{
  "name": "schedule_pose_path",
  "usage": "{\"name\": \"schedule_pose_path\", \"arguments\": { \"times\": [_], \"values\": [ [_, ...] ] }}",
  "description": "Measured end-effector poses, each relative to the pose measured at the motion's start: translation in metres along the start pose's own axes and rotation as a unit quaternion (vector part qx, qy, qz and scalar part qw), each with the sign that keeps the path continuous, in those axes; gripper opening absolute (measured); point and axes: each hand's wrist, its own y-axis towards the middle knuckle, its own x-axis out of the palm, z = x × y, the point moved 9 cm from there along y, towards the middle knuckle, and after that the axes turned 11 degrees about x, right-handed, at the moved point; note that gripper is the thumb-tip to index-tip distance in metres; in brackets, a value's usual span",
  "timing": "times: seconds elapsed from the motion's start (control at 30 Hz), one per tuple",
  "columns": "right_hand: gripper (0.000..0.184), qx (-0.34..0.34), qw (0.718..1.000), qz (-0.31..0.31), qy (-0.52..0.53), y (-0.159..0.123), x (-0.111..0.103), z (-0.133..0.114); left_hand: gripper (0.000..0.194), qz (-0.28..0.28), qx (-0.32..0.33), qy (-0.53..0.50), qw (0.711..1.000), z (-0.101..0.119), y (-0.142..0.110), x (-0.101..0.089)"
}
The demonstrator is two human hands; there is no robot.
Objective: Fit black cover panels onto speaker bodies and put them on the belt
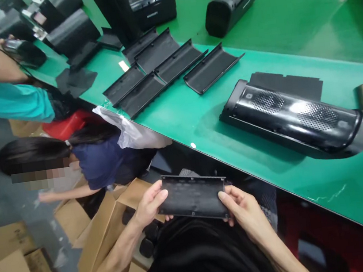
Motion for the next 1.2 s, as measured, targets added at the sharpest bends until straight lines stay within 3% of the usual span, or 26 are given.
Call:
{"name": "schedule_pose_path", "arguments": {
  "times": [0.33,0.73,1.2],
  "values": [
    [0.052,0.022,1.000,-0.010,0.003,0.011,-0.013,0.026,0.046,-0.029,-0.039,-0.065,0.997,-0.031,0.000,0.012],
    [0.058,0.059,0.998,0.034,0.015,0.012,-0.033,0.045,0.040,-0.043,-0.078,-0.094,0.992,-0.045,0.004,0.026],
    [0.058,0.064,0.997,0.033,-0.001,0.018,-0.037,0.049,0.034,-0.038,-0.089,-0.068,0.993,-0.049,0.005,0.028]
  ]
}}
